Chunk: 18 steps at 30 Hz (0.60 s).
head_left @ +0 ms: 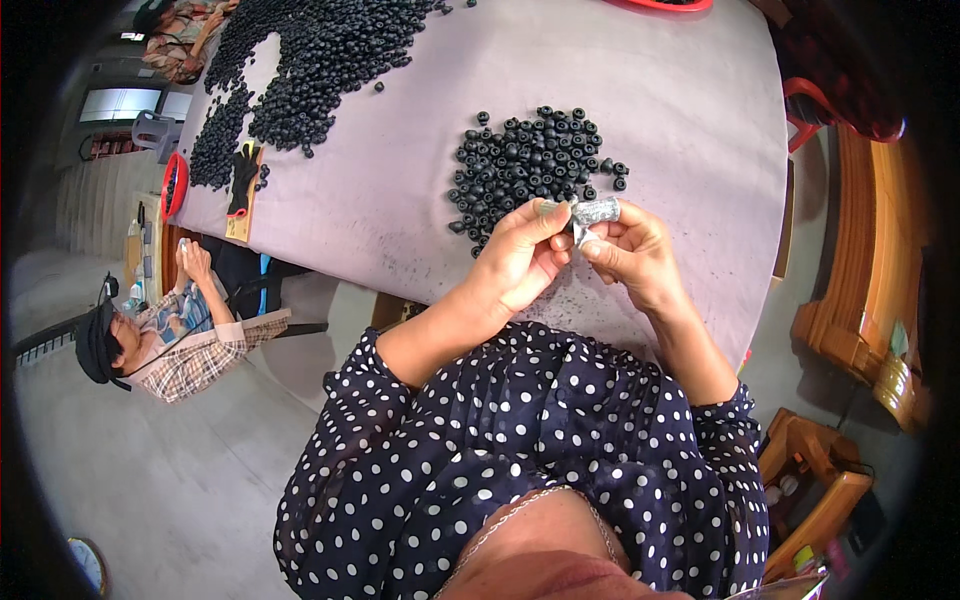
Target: The person assembles small black plastic or rubber components by hand, fitting small grey pieces into them.
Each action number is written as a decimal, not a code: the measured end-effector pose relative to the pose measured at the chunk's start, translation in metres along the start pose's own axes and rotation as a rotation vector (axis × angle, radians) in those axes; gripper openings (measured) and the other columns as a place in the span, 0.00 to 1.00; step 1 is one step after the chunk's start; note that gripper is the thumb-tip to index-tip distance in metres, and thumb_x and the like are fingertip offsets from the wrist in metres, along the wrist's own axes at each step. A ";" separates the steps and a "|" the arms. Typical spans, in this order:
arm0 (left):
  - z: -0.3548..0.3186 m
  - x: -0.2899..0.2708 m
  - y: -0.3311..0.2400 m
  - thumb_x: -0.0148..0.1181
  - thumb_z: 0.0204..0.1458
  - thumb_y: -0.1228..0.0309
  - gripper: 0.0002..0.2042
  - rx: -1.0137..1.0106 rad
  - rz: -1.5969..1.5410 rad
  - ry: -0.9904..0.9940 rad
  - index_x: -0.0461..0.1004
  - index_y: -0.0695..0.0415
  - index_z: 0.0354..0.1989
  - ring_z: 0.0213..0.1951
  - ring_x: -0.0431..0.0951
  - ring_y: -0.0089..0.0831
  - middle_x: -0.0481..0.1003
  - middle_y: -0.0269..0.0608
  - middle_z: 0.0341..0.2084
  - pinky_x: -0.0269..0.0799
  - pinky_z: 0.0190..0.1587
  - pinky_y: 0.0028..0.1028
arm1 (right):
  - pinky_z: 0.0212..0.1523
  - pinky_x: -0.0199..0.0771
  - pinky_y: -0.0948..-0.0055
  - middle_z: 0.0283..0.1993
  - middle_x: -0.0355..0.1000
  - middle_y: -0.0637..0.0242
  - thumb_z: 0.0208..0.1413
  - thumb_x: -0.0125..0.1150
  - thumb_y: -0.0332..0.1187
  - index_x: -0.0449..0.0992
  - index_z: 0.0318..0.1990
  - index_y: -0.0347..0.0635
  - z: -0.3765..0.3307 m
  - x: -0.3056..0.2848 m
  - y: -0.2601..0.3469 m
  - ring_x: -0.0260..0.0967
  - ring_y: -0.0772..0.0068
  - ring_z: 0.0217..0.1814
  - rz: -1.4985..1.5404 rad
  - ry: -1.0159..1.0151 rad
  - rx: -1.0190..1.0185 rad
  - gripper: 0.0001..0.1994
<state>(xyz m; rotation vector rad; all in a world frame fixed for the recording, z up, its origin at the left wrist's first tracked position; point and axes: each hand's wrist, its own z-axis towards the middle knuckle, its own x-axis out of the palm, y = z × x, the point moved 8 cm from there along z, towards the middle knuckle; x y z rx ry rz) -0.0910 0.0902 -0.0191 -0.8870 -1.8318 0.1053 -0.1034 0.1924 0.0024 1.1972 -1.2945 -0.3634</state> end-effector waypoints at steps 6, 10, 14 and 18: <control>-0.002 0.001 -0.004 0.58 0.49 0.71 0.07 0.007 0.049 -0.007 0.68 0.54 0.22 0.22 0.68 0.19 0.70 0.32 0.19 0.67 0.25 0.18 | 0.18 0.58 0.89 0.29 0.70 0.73 0.46 0.63 0.25 0.70 0.43 0.37 -0.002 0.000 0.005 0.62 0.90 0.24 -0.104 -0.015 -0.021 0.15; -0.003 0.001 -0.002 0.58 0.49 0.71 0.07 0.001 0.049 -0.020 0.68 0.55 0.22 0.22 0.69 0.19 0.70 0.32 0.20 0.67 0.25 0.18 | 0.18 0.58 0.89 0.29 0.70 0.73 0.46 0.63 0.25 0.70 0.43 0.37 -0.002 -0.001 0.005 0.62 0.90 0.24 -0.087 -0.005 -0.009 0.15; -0.005 -0.001 -0.002 0.59 0.49 0.71 0.06 0.013 0.052 -0.002 0.69 0.55 0.23 0.22 0.69 0.19 0.70 0.32 0.21 0.67 0.25 0.18 | 0.18 0.58 0.89 0.29 0.70 0.73 0.46 0.63 0.26 0.70 0.42 0.37 -0.003 0.001 0.006 0.62 0.90 0.24 -0.100 0.001 -0.014 0.14; -0.006 0.000 -0.003 0.59 0.49 0.71 0.06 0.025 0.075 0.006 0.69 0.55 0.24 0.22 0.69 0.19 0.70 0.32 0.22 0.67 0.25 0.18 | 0.18 0.57 0.89 0.29 0.70 0.73 0.46 0.63 0.26 0.70 0.41 0.37 -0.004 0.001 0.005 0.62 0.89 0.24 -0.129 0.002 -0.017 0.14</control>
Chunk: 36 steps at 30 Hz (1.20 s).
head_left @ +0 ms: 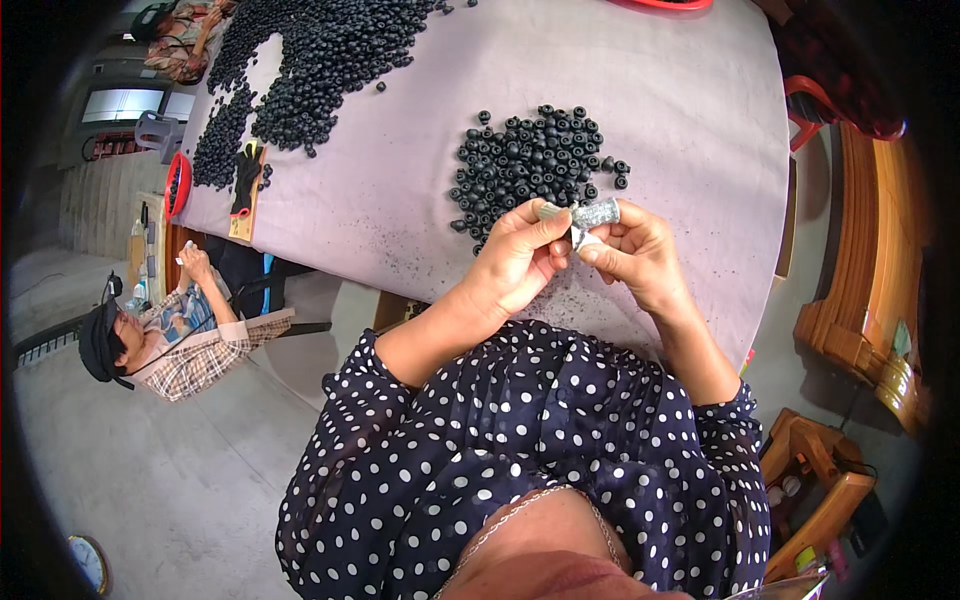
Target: The person assembles small black plastic or rubber components by hand, fitting small grey pieces into them.
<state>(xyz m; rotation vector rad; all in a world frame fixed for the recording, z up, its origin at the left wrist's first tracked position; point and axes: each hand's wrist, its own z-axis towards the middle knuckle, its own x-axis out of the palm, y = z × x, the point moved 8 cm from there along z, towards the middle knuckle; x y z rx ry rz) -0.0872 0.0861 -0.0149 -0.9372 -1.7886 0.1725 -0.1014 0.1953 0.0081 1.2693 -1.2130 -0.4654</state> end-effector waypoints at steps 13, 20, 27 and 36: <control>0.002 -0.001 0.003 0.59 0.49 0.72 0.05 -0.009 -0.043 0.023 0.70 0.55 0.24 0.22 0.69 0.20 0.71 0.33 0.23 0.67 0.24 0.19 | 0.18 0.58 0.89 0.29 0.71 0.73 0.46 0.63 0.26 0.71 0.41 0.36 0.003 -0.002 -0.002 0.64 0.90 0.25 0.018 0.020 -0.007 0.14; -0.005 0.002 0.003 0.58 0.50 0.71 0.05 0.013 0.054 0.017 0.68 0.53 0.26 0.22 0.69 0.19 0.71 0.32 0.23 0.67 0.26 0.17 | 0.31 0.68 0.84 0.31 0.72 0.71 0.43 0.65 0.24 0.71 0.39 0.37 0.003 0.002 0.006 0.67 0.84 0.31 0.060 0.007 -0.119 0.14; -0.008 0.000 0.008 0.59 0.48 0.72 0.06 0.046 0.129 0.075 0.68 0.55 0.26 0.22 0.69 0.21 0.70 0.33 0.22 0.67 0.25 0.20 | 0.19 0.54 0.89 0.24 0.70 0.77 0.41 0.66 0.28 0.74 0.32 0.41 0.004 -0.005 -0.010 0.60 0.90 0.21 0.016 0.021 0.064 0.09; -0.016 -0.011 0.007 0.57 0.50 0.72 0.05 0.013 -0.015 0.087 0.68 0.56 0.28 0.23 0.68 0.22 0.70 0.35 0.24 0.66 0.26 0.22 | 0.18 0.51 0.89 0.21 0.67 0.79 0.42 0.66 0.29 0.74 0.34 0.40 0.005 -0.001 -0.025 0.56 0.91 0.19 0.023 0.010 0.152 0.11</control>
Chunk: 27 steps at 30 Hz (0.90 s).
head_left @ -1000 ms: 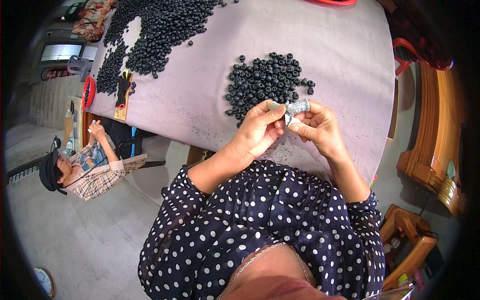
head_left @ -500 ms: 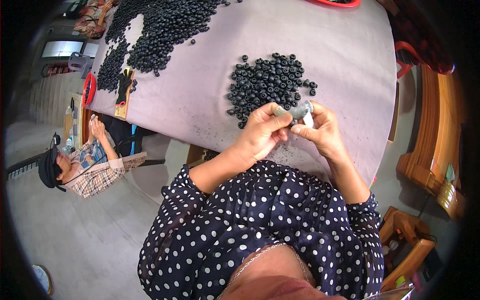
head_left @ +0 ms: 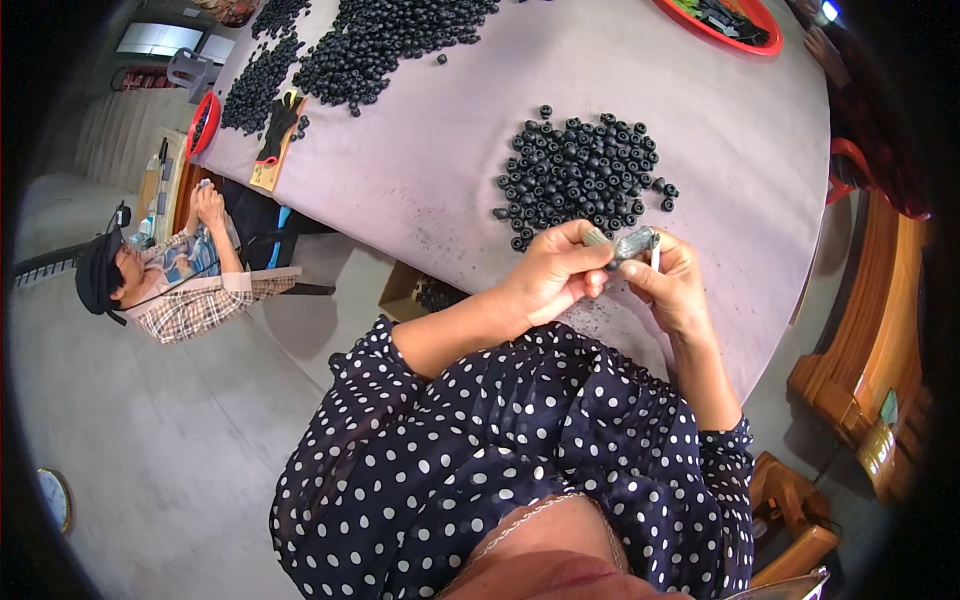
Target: The person assembles small black plastic or rubber components by hand, fitting small grey pieces into them.
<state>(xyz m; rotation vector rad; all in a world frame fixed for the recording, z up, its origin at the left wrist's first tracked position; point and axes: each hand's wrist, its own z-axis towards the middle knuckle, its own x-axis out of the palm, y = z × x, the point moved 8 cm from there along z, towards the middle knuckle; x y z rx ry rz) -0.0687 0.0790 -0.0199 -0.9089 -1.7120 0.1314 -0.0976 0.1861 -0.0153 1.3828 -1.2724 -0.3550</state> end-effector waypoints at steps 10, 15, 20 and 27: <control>-0.049 -0.087 -0.108 0.47 0.53 0.71 0.09 0.203 -0.090 -0.325 0.70 0.63 0.35 0.28 0.70 0.29 0.71 0.43 0.28 0.73 0.31 0.23 | 0.18 0.53 0.88 0.23 0.66 0.78 0.46 0.64 0.35 0.73 0.40 0.38 -0.001 0.005 0.007 0.55 0.90 0.20 -0.063 0.016 -0.065 0.15; -0.046 -0.100 -0.112 0.59 0.46 0.76 0.05 0.339 1.042 -0.432 0.73 0.59 0.32 0.23 0.61 0.13 0.66 0.26 0.23 0.59 0.25 0.14 | 0.19 0.54 0.88 0.24 0.66 0.78 0.47 0.63 0.35 0.73 0.41 0.38 -0.001 0.015 0.007 0.56 0.90 0.21 -0.091 0.035 -0.058 0.15; -0.045 -0.067 -0.112 0.62 0.43 0.77 0.07 0.423 1.529 -0.447 0.74 0.61 0.32 0.23 0.58 0.12 0.63 0.22 0.22 0.59 0.28 0.14 | 0.24 0.57 0.88 0.27 0.66 0.77 0.49 0.61 0.34 0.72 0.43 0.38 -0.002 0.013 0.007 0.58 0.90 0.25 -0.126 0.040 -0.068 0.14; -0.039 -0.053 -0.095 0.56 0.50 0.74 0.04 0.418 1.082 -0.296 0.72 0.61 0.32 0.22 0.62 0.13 0.69 0.27 0.24 0.58 0.25 0.13 | 0.32 0.61 0.87 0.33 0.66 0.75 0.53 0.53 0.27 0.67 0.49 0.37 -0.005 0.022 0.009 0.60 0.88 0.31 -0.122 0.023 -0.021 0.15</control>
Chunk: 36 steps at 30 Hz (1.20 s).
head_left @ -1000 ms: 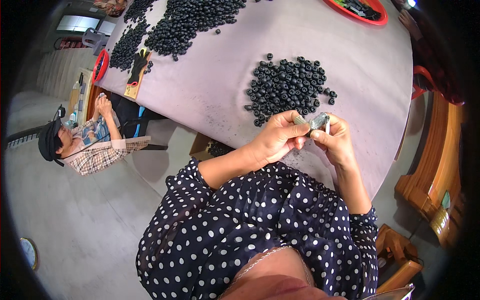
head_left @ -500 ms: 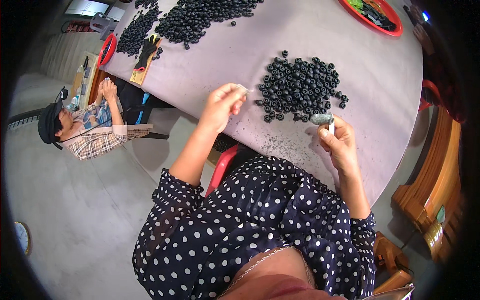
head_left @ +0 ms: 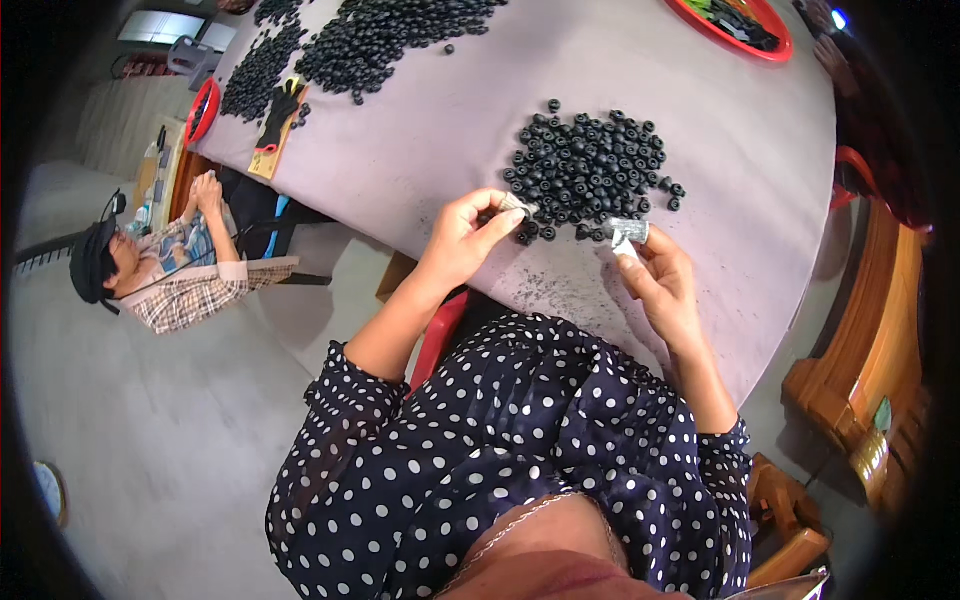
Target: The person assembles small black plastic or rubber components by hand, fitting small grey pieces into them.
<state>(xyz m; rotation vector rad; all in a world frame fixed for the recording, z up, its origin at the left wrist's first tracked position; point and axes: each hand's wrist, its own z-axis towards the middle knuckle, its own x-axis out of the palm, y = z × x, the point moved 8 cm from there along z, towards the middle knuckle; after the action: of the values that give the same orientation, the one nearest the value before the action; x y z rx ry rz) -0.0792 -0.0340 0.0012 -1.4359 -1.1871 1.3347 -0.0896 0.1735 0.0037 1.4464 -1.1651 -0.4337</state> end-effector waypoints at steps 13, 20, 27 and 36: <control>0.000 0.106 0.002 0.50 0.55 0.67 0.08 -0.466 -0.974 0.144 0.70 0.59 0.34 0.23 0.64 0.17 0.68 0.31 0.25 0.58 0.21 0.15 | 0.49 0.63 0.77 0.41 0.66 0.68 0.50 0.56 0.24 0.70 0.47 0.34 -0.002 -0.012 0.009 0.65 0.77 0.46 -0.136 -0.120 -0.241 0.15; 0.007 0.099 -0.001 0.51 0.55 0.69 0.06 -0.416 -0.969 0.101 0.70 0.58 0.34 0.22 0.64 0.16 0.70 0.33 0.26 0.59 0.20 0.15 | 0.44 0.65 0.78 0.37 0.65 0.72 0.47 0.58 0.22 0.68 0.47 0.34 0.000 -0.008 0.009 0.64 0.80 0.41 -0.051 -0.077 -0.265 0.17; 0.005 0.098 -0.005 0.53 0.54 0.71 0.04 -0.416 -0.962 0.103 0.70 0.57 0.34 0.21 0.65 0.16 0.72 0.35 0.27 0.61 0.20 0.15 | 0.35 0.65 0.86 0.35 0.65 0.72 0.46 0.60 0.21 0.66 0.48 0.36 0.001 -0.010 0.003 0.64 0.85 0.35 0.073 -0.013 -0.129 0.19; 0.002 0.100 -0.005 0.52 0.54 0.72 0.03 -0.378 -0.957 0.140 0.69 0.56 0.35 0.22 0.65 0.16 0.71 0.35 0.27 0.61 0.23 0.15 | 0.32 0.64 0.87 0.33 0.65 0.73 0.46 0.60 0.21 0.66 0.48 0.36 0.000 -0.007 0.001 0.64 0.86 0.34 0.161 -0.011 -0.092 0.19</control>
<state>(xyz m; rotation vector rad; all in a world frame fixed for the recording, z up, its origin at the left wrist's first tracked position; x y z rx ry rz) -0.0825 0.0643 -0.0155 -0.9311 -1.7650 0.3548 -0.0935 0.1794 0.0023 1.2623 -1.2444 -0.3781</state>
